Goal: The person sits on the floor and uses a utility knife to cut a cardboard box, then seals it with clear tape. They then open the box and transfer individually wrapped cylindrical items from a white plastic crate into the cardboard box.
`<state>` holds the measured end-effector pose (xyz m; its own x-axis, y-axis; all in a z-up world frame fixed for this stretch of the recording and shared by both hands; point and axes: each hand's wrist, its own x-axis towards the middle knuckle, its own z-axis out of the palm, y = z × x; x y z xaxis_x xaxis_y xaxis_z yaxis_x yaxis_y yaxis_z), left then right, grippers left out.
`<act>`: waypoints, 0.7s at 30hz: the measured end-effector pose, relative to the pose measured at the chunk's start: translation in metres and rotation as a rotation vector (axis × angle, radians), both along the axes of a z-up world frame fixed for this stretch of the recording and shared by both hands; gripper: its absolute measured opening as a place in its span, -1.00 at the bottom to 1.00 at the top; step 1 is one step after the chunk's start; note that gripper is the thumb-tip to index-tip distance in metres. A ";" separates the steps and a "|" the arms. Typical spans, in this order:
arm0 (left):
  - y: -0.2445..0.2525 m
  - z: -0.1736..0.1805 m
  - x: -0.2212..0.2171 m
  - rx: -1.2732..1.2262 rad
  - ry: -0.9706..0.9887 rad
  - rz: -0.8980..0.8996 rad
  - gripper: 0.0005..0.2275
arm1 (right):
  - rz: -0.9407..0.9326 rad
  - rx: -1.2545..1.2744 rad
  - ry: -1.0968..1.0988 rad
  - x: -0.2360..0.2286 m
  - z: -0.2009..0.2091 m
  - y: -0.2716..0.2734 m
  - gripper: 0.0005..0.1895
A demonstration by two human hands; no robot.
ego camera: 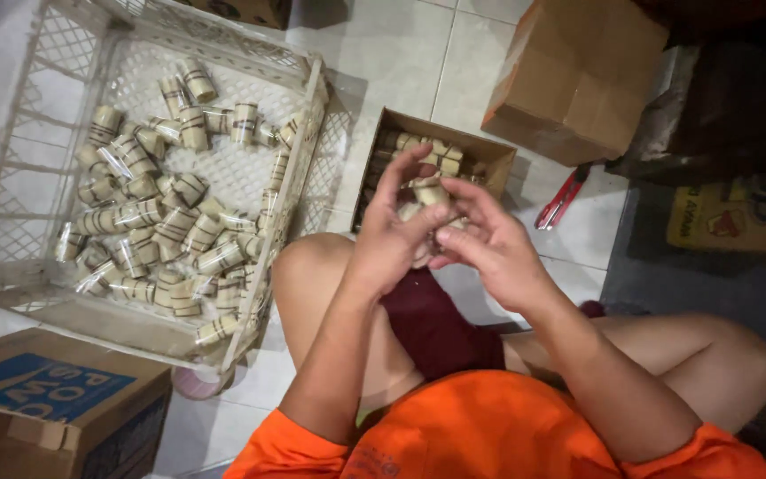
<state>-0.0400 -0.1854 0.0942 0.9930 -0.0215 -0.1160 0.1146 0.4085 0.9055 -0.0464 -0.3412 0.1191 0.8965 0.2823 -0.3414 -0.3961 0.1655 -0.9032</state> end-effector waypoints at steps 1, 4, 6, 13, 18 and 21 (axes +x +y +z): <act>-0.002 -0.002 0.002 -0.005 -0.003 0.000 -0.40 | 0.000 -0.005 -0.003 0.001 -0.007 -0.006 -0.30; -0.015 -0.011 0.005 -0.031 -0.034 0.024 -0.51 | -0.101 0.058 0.049 0.001 -0.024 -0.023 -0.43; -0.027 -0.017 0.009 -0.237 0.094 0.189 -0.69 | -0.115 0.020 -0.070 0.002 -0.029 -0.029 -0.55; -0.038 -0.020 0.012 -0.160 0.104 0.272 -0.70 | -0.063 -0.058 -0.147 0.001 -0.041 -0.025 -0.71; -0.036 -0.008 0.016 -0.046 -0.127 0.291 -0.70 | -0.033 0.100 -0.019 0.007 -0.046 -0.025 -0.62; -0.038 0.000 0.018 -0.047 -0.193 0.278 -0.67 | -0.029 0.098 -0.079 0.015 -0.021 -0.014 -0.58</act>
<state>-0.0224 -0.2237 0.0938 0.9651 0.2523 0.0698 -0.1789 0.4414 0.8793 -0.0315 -0.3552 0.0978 0.9278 0.2843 -0.2414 -0.3180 0.2651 -0.9103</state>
